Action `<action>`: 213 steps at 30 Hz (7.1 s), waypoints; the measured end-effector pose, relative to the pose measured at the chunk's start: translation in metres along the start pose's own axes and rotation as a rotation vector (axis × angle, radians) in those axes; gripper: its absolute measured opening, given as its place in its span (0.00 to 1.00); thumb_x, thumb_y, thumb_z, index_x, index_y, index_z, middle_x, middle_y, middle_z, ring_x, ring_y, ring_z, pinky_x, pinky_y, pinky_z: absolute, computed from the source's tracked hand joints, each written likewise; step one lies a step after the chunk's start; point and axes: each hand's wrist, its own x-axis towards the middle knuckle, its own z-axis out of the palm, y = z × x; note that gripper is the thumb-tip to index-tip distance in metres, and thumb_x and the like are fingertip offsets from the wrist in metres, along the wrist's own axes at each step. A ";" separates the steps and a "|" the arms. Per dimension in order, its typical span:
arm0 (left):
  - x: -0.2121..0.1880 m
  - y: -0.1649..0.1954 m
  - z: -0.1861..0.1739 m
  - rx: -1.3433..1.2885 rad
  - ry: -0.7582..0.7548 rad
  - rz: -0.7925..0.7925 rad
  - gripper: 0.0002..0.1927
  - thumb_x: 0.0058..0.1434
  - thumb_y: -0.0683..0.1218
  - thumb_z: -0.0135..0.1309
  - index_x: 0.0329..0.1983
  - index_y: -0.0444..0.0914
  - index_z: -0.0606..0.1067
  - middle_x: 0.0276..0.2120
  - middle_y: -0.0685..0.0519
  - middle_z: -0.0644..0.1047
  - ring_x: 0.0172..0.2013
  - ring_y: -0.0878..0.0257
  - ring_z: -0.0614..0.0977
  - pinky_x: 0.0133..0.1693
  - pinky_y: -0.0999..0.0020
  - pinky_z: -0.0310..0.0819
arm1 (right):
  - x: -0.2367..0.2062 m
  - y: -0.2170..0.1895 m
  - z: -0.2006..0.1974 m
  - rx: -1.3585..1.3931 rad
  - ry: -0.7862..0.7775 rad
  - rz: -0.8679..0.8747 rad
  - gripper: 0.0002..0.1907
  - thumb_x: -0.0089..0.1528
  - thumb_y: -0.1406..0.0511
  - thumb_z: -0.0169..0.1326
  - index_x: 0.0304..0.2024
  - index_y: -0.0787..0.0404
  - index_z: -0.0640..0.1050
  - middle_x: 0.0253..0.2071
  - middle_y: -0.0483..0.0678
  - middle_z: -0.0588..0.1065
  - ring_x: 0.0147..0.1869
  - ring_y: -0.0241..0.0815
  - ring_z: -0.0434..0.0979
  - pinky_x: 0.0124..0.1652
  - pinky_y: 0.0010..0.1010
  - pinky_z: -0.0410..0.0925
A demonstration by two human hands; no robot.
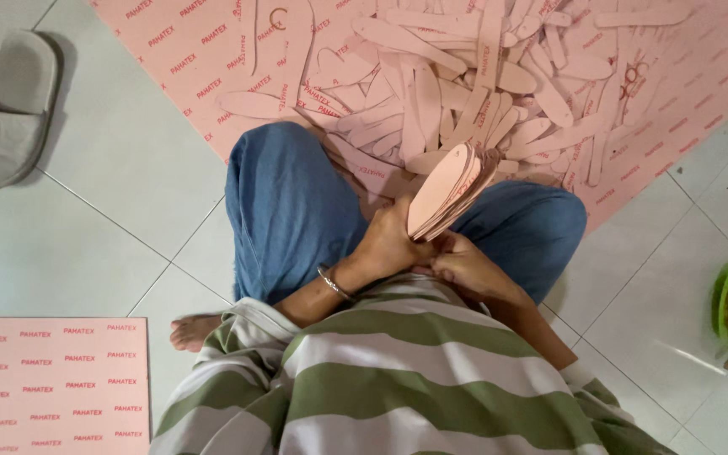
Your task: The person sits on the floor and sorts through a large pile of pink shoe insoles. They pick up individual insoles, inspect them, and place them into a neat stack. The person continues this repetitive sorting process throughout the clip.
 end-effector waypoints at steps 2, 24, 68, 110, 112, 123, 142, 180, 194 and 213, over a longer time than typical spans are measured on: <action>-0.002 0.004 0.000 0.016 0.014 0.068 0.29 0.46 0.44 0.68 0.49 0.31 0.72 0.37 0.36 0.81 0.42 0.41 0.84 0.43 0.54 0.80 | -0.001 -0.003 0.010 0.117 0.043 -0.022 0.24 0.58 0.79 0.49 0.58 0.64 0.70 0.51 0.47 0.76 0.50 0.39 0.80 0.48 0.31 0.76; -0.015 0.021 -0.003 0.213 -0.101 0.158 0.25 0.52 0.48 0.67 0.48 0.36 0.69 0.33 0.39 0.80 0.36 0.39 0.83 0.38 0.46 0.78 | -0.018 -0.019 0.018 -0.234 0.101 -0.293 0.12 0.65 0.68 0.56 0.51 0.62 0.74 0.44 0.44 0.74 0.47 0.33 0.74 0.45 0.29 0.71; -0.013 0.037 -0.024 0.500 0.017 0.342 0.23 0.47 0.36 0.58 0.48 0.32 0.70 0.30 0.39 0.77 0.29 0.41 0.81 0.32 0.49 0.77 | -0.068 -0.116 0.015 0.121 -0.223 -0.592 0.52 0.62 0.41 0.59 0.71 0.75 0.62 0.71 0.65 0.65 0.54 0.41 0.82 0.36 0.21 0.75; 0.002 -0.022 -0.009 -0.252 0.154 -0.189 0.27 0.45 0.36 0.63 0.51 0.33 0.73 0.38 0.48 0.83 0.39 0.61 0.84 0.42 0.65 0.80 | -0.018 -0.101 0.101 -1.218 0.242 -1.092 0.07 0.58 0.69 0.62 0.33 0.64 0.76 0.46 0.51 0.74 0.49 0.52 0.73 0.51 0.40 0.67; 0.005 -0.027 -0.013 -0.566 0.226 -0.255 0.22 0.49 0.34 0.63 0.48 0.32 0.74 0.37 0.51 0.81 0.36 0.62 0.82 0.39 0.66 0.79 | -0.021 -0.103 0.085 -1.000 0.057 -1.088 0.06 0.60 0.70 0.55 0.31 0.64 0.72 0.50 0.55 0.74 0.51 0.52 0.74 0.53 0.38 0.67; -0.012 -0.015 -0.012 -0.312 0.330 0.154 0.25 0.52 0.38 0.65 0.53 0.32 0.70 0.39 0.45 0.79 0.39 0.56 0.82 0.41 0.63 0.79 | -0.047 -0.121 0.048 0.563 -0.356 -0.659 0.29 0.70 0.76 0.47 0.73 0.65 0.60 0.71 0.59 0.64 0.29 0.34 0.75 0.46 0.34 0.78; -0.017 -0.036 0.018 0.439 0.213 0.227 0.23 0.50 0.39 0.61 0.48 0.33 0.68 0.36 0.40 0.75 0.36 0.39 0.78 0.40 0.48 0.72 | -0.046 -0.150 0.069 -0.856 0.147 -0.520 0.29 0.58 0.62 0.68 0.56 0.63 0.71 0.49 0.50 0.76 0.49 0.37 0.77 0.46 0.31 0.73; -0.015 -0.008 0.008 -0.684 -0.326 -0.145 0.20 0.55 0.37 0.61 0.50 0.33 0.71 0.33 0.55 0.77 0.31 0.69 0.79 0.33 0.73 0.76 | -0.010 -0.115 0.062 0.066 -0.011 -0.756 0.49 0.59 0.45 0.66 0.66 0.70 0.62 0.61 0.57 0.74 0.61 0.47 0.78 0.61 0.40 0.72; -0.020 -0.019 0.000 -1.043 -0.327 -0.338 0.14 0.58 0.39 0.61 0.46 0.31 0.75 0.33 0.51 0.78 0.29 0.64 0.81 0.32 0.69 0.77 | 0.002 -0.089 0.081 -0.049 -0.193 -0.404 0.42 0.65 0.49 0.60 0.70 0.70 0.64 0.60 0.59 0.75 0.64 0.47 0.76 0.59 0.39 0.72; 0.008 -0.043 -0.091 -1.017 0.177 -0.333 0.22 0.62 0.44 0.56 0.58 0.30 0.71 0.40 0.49 0.79 0.35 0.62 0.82 0.36 0.67 0.80 | 0.015 -0.105 -0.001 0.038 0.183 -0.346 0.26 0.69 0.57 0.50 0.68 0.56 0.67 0.62 0.50 0.73 0.63 0.42 0.73 0.63 0.37 0.66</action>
